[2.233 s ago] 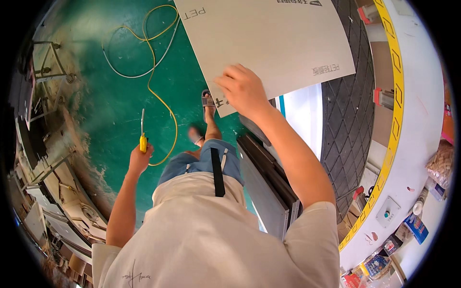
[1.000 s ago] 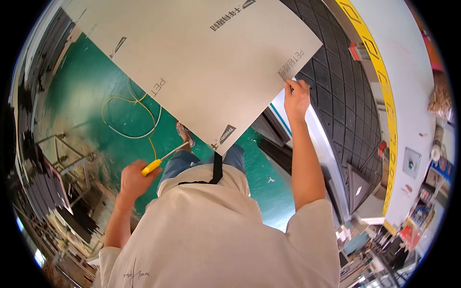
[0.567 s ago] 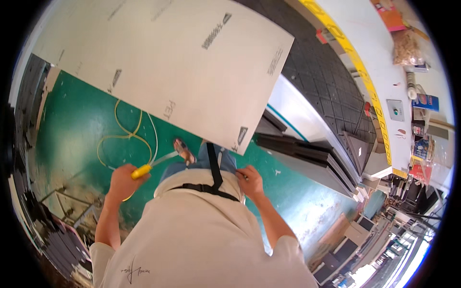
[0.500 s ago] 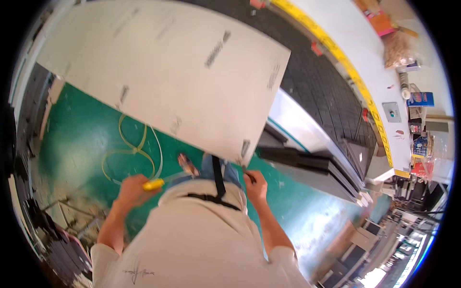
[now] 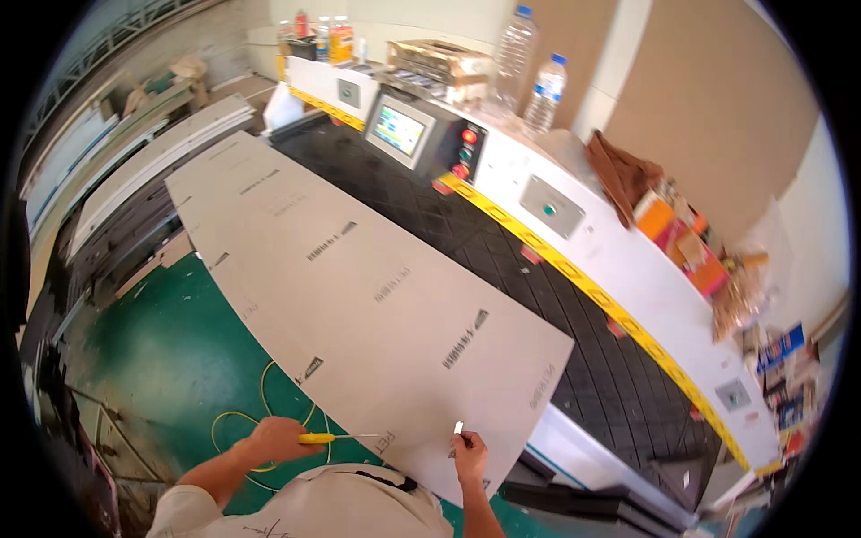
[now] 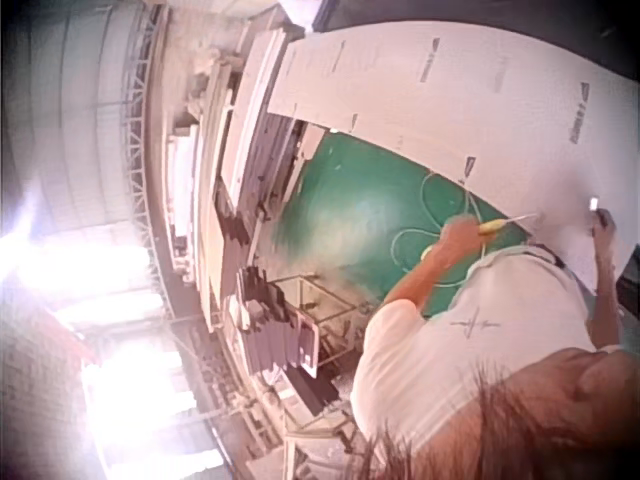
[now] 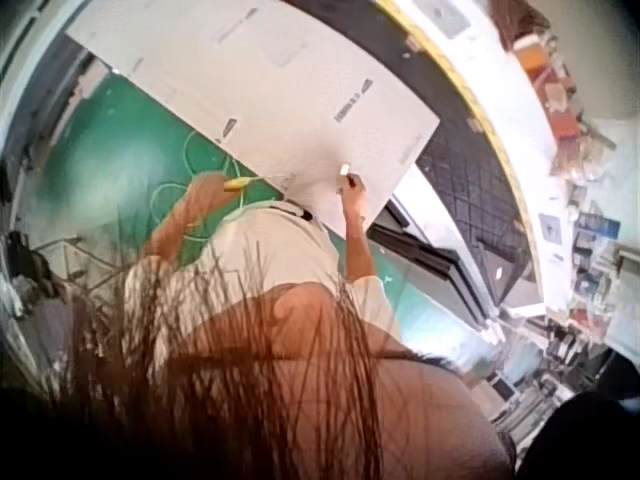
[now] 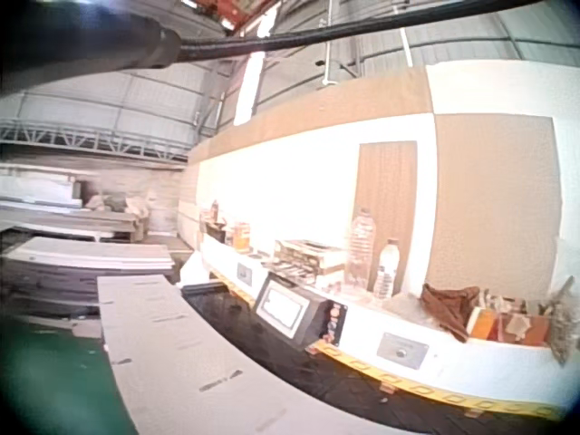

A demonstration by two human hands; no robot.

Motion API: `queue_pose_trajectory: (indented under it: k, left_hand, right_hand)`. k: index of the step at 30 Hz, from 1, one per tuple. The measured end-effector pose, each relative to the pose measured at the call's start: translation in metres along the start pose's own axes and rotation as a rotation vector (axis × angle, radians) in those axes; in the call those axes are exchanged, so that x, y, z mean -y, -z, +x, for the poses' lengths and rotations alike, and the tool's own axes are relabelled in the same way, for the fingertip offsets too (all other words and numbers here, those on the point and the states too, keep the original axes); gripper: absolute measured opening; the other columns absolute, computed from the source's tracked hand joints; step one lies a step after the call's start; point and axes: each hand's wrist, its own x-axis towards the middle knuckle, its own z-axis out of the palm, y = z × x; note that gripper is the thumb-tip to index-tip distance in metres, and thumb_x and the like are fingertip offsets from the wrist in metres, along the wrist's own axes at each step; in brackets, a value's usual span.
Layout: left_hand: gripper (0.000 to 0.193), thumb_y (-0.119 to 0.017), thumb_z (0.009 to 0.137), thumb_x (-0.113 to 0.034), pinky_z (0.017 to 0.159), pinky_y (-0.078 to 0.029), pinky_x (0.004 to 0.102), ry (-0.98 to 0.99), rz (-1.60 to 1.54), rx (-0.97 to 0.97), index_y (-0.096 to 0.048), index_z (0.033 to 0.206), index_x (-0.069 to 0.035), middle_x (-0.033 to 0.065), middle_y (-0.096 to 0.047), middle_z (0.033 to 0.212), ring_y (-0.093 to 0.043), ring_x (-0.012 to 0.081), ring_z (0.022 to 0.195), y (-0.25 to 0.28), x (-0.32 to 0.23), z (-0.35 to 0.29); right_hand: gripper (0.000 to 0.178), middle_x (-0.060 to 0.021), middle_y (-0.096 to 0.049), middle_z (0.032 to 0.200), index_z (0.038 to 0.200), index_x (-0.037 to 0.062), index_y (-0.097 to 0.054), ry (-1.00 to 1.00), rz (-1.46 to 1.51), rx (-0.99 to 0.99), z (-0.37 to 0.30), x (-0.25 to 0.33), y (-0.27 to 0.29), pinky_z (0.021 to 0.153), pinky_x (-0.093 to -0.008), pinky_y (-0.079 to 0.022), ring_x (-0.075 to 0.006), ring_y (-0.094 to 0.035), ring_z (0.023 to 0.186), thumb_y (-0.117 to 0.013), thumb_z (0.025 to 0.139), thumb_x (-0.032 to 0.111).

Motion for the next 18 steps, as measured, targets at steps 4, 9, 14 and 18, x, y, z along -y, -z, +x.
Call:
queue_pose_trajectory:
  k: [4,9,14,18]
  left_hand:
    - [0.061,-0.061,0.092,-0.067,0.078,-0.056,0.0466,0.136,-0.104,-0.037,-0.076,0.095,-0.008,0.0147,-0.075,0.09,-0.072,0.0362,0.09,0.05,0.053,-0.001]
    - [0.048,-0.073,0.092,-0.05,0.077,-0.057,0.0431,0.324,-0.465,-0.432,-0.071,0.102,-0.003,0.0158,-0.076,0.092,-0.073,0.0327,0.086,0.063,0.127,0.048]
    - [0.044,-0.072,0.095,-0.044,0.068,-0.056,0.0337,0.347,-0.985,-0.148,-0.071,0.098,-0.001,0.0102,-0.075,0.091,-0.071,0.0186,0.072,0.115,0.18,0.129]
    - [0.041,-0.071,0.096,-0.041,0.065,-0.056,0.032,0.178,-1.119,-0.083,-0.071,0.101,0.0,0.0071,-0.075,0.087,-0.07,0.0154,0.067,0.138,0.244,0.199]
  right_hand:
    - [0.019,-0.0055,-0.07,0.082,0.1,-0.0029,-0.072,0.059,-0.012,0.119,0.052,0.054,-0.06,0.064,-0.0289,-0.052,-0.0111,-0.063,0.07,-0.075,0.092,0.013]
    - [0.017,-0.005,-0.07,0.082,0.099,-0.0021,-0.071,0.515,-0.067,0.137,0.138,0.131,-0.127,0.066,-0.0275,-0.052,-0.0106,-0.064,0.072,-0.077,0.093,0.012]
    - [0.012,-0.0073,-0.072,0.084,0.103,-0.0022,-0.065,0.694,-0.068,0.069,0.192,0.294,-0.173,0.069,-0.0264,-0.054,-0.0106,-0.066,0.075,-0.07,0.098,0.007]
    - [0.009,-0.0128,-0.077,0.093,0.108,-0.0039,-0.065,0.903,-0.095,0.043,0.217,0.422,-0.223,0.076,-0.0263,-0.055,-0.012,-0.07,0.081,-0.062,0.103,0.003]
